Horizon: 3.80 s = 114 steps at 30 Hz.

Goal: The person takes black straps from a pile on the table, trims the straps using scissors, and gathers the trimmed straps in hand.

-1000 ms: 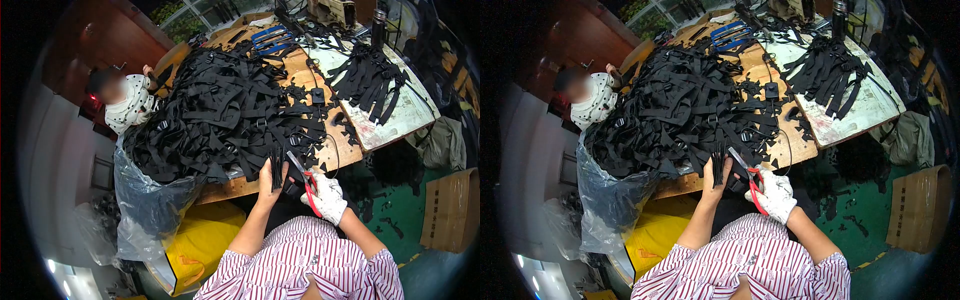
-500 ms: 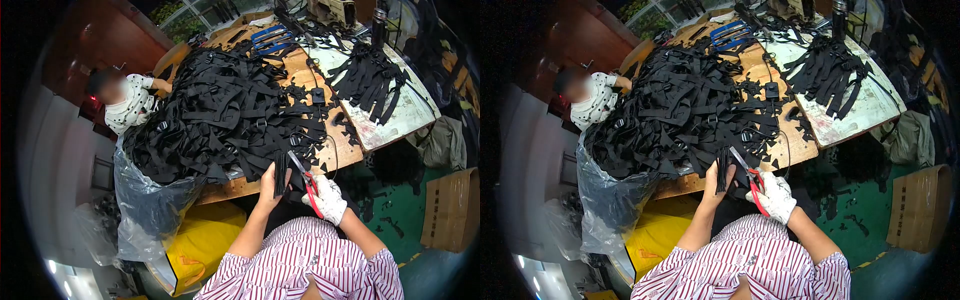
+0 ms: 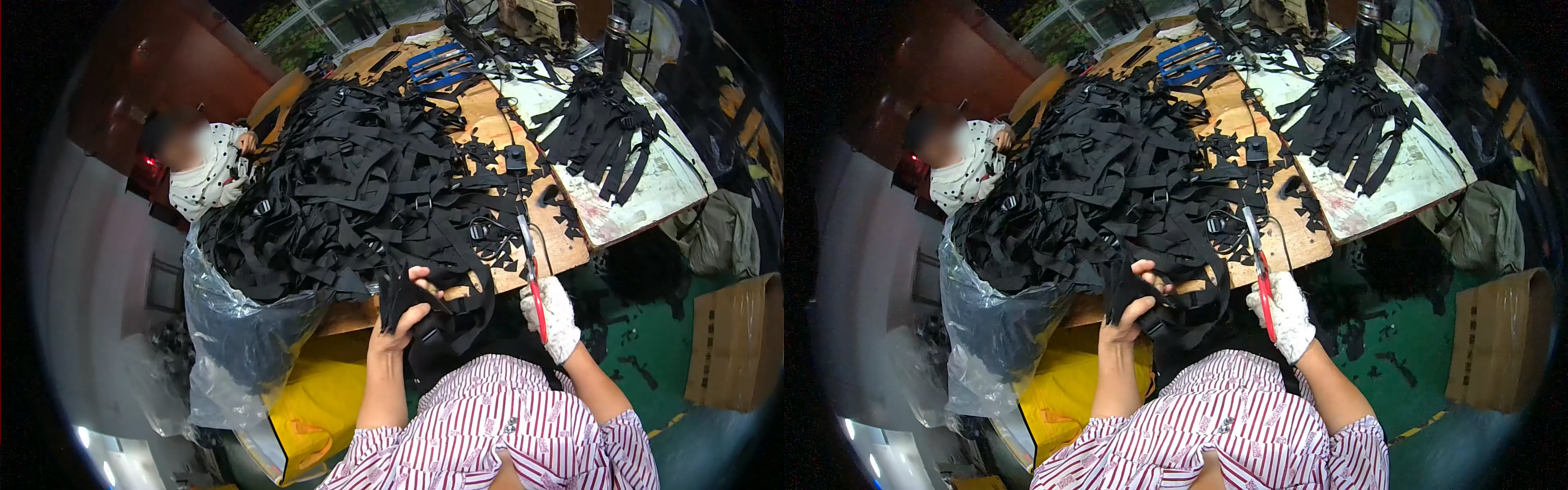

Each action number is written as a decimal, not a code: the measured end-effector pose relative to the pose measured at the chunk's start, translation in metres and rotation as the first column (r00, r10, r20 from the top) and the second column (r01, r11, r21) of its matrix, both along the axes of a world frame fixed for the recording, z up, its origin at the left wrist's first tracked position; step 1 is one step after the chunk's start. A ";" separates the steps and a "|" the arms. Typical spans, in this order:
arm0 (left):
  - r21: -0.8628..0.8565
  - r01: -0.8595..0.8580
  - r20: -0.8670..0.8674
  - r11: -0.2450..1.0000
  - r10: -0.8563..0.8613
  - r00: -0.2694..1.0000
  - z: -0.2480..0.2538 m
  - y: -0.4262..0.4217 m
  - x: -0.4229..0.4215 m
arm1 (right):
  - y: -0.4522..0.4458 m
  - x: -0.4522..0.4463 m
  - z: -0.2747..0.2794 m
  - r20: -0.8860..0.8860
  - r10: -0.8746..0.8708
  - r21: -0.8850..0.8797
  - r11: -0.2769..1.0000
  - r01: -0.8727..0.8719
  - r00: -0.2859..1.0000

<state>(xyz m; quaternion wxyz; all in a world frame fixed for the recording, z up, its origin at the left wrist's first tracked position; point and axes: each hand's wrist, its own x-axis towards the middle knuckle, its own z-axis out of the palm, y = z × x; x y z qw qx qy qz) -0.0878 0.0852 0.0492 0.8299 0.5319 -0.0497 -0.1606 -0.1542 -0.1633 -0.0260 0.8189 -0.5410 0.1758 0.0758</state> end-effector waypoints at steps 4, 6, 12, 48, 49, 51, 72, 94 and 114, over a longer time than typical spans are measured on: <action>0.266 -0.003 0.150 0.964 -0.038 0.988 0.007 0.011 0.003 | -0.001 0.001 -0.006 -0.068 -0.046 0.273 0.960 0.063 0.997; 0.312 -0.027 0.194 0.950 -0.035 0.980 0.003 0.001 0.009 | 0.004 0.006 0.002 -0.122 -0.084 0.274 0.955 0.114 0.989; 0.455 -0.042 0.185 0.889 -0.049 0.981 0.007 -0.013 0.058 | -0.001 0.005 -0.003 -0.148 -0.142 0.184 0.968 0.168 0.979; 0.914 -0.397 0.378 0.088 -0.544 0.749 -0.067 -0.142 0.238 | -0.021 0.002 -0.029 -0.091 -0.114 0.379 0.915 0.141 0.989; 0.923 -0.368 0.375 0.113 -0.478 0.794 -0.050 -0.145 0.228 | -0.021 0.001 -0.033 -0.064 -0.101 0.301 0.947 0.115 0.993; 0.897 -0.259 0.400 0.358 -0.407 0.821 -0.041 -0.132 0.228 | -0.022 0.000 -0.032 -0.036 -0.079 0.219 0.972 0.085 0.996; 0.600 0.130 0.392 0.789 -0.432 0.812 -0.009 -0.068 0.043 | -0.002 0.037 0.042 0.294 -0.235 -0.188 0.936 0.297 0.927; -0.043 -0.056 0.044 0.997 0.058 0.997 -0.059 -0.073 0.018 | 0.004 0.023 0.048 0.168 -0.075 -0.123 0.988 0.096 0.983; 0.180 -0.039 0.000 0.983 0.040 0.999 -0.018 -0.070 0.017 | -0.011 -0.002 0.053 -0.028 0.417 -0.914 0.357 -0.192 0.908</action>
